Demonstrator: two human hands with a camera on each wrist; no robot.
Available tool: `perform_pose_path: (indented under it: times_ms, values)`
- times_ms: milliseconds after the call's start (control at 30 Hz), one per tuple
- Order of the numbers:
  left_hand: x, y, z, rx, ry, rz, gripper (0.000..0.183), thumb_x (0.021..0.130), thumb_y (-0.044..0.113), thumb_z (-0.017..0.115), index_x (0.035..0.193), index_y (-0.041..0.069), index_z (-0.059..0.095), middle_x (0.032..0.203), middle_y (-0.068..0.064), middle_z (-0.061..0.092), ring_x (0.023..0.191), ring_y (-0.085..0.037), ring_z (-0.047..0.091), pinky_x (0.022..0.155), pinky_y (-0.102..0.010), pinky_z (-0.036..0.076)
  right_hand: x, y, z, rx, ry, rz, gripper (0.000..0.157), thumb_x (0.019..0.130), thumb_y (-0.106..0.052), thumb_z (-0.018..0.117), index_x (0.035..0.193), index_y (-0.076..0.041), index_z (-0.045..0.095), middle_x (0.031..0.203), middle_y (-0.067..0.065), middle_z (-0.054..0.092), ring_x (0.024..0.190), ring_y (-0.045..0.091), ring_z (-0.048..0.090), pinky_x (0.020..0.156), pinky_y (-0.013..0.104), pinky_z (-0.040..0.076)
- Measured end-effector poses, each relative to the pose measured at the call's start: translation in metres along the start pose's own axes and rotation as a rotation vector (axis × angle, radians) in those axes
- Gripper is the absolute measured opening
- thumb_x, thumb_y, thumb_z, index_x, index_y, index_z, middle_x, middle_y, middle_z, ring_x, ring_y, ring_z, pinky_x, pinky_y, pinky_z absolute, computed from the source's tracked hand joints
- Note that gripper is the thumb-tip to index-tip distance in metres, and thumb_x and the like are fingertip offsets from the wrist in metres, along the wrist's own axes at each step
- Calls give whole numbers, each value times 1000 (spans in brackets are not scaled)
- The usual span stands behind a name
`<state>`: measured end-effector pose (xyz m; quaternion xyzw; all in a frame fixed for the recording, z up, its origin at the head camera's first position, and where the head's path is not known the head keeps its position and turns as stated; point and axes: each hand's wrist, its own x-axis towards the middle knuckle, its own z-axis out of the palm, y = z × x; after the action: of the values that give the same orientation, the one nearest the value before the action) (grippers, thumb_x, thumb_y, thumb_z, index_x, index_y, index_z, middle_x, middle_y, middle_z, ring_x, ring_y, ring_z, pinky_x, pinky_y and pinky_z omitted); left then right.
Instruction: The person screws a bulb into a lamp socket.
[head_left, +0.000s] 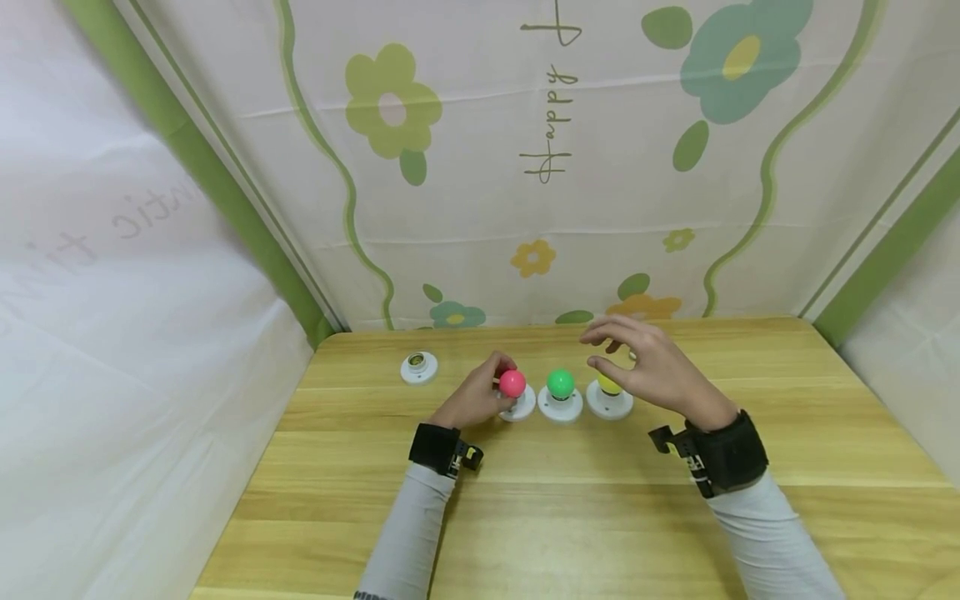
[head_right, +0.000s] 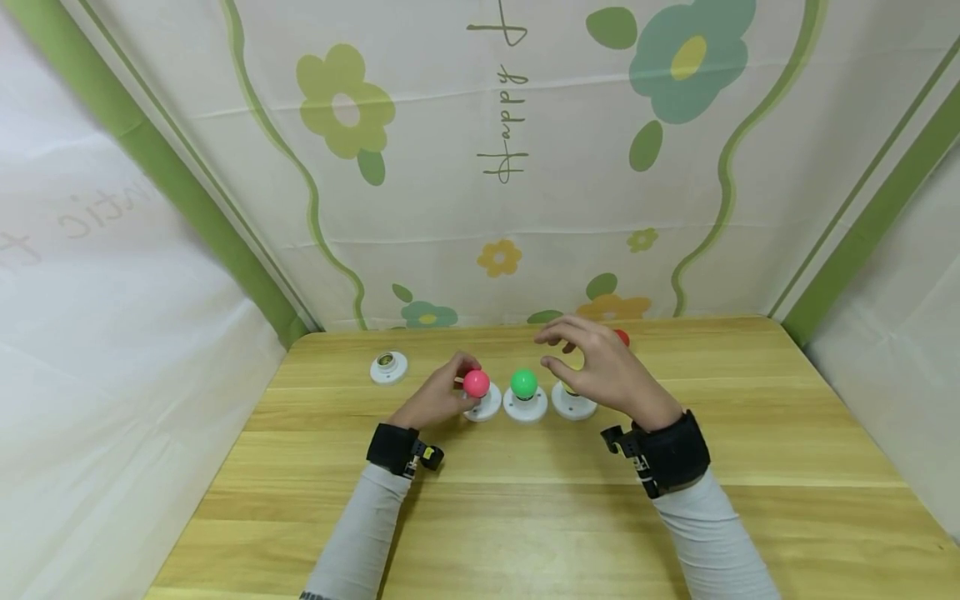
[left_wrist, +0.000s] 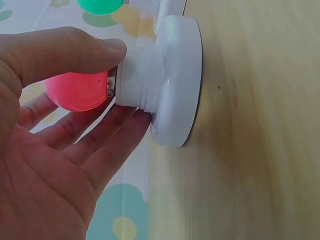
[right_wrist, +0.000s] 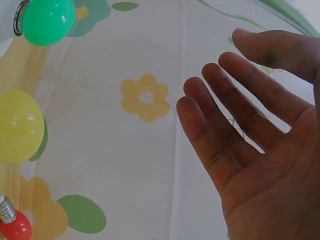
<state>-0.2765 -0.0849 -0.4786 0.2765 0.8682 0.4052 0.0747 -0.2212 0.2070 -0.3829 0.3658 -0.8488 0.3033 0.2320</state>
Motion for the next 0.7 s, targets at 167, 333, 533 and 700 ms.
perform_pose_path:
  times_ms: [167,333,533,700]
  values:
    - [0,-2,2,0,-5,1,52,83,3,72,124,12,43,122,-4,53,110,-18,53,96,-33,49,-2,0,0,2,2,5,27,85,-11,73,111,-13,67,115,2,63,95,16,60,70,35,56]
    - [0,-2,3,-2,-18,-11,61,82,3,73,134,7,42,127,-5,52,112,-18,52,97,-34,48,-4,2,-2,-7,10,12,27,84,-10,73,111,-13,67,116,2,64,94,14,60,70,32,56]
    - [0,4,0,2,-30,-7,67,82,4,73,140,9,39,135,-3,49,119,-16,48,101,-31,45,-4,7,-4,-24,28,5,27,84,-10,73,110,-13,68,114,2,64,93,12,60,70,30,56]
    - [-4,10,-7,-39,-16,43,68,83,1,70,142,9,38,139,-7,47,126,-20,44,106,-40,41,-3,10,-6,-9,24,16,25,85,-12,73,110,-13,68,114,0,63,93,10,60,71,29,57]
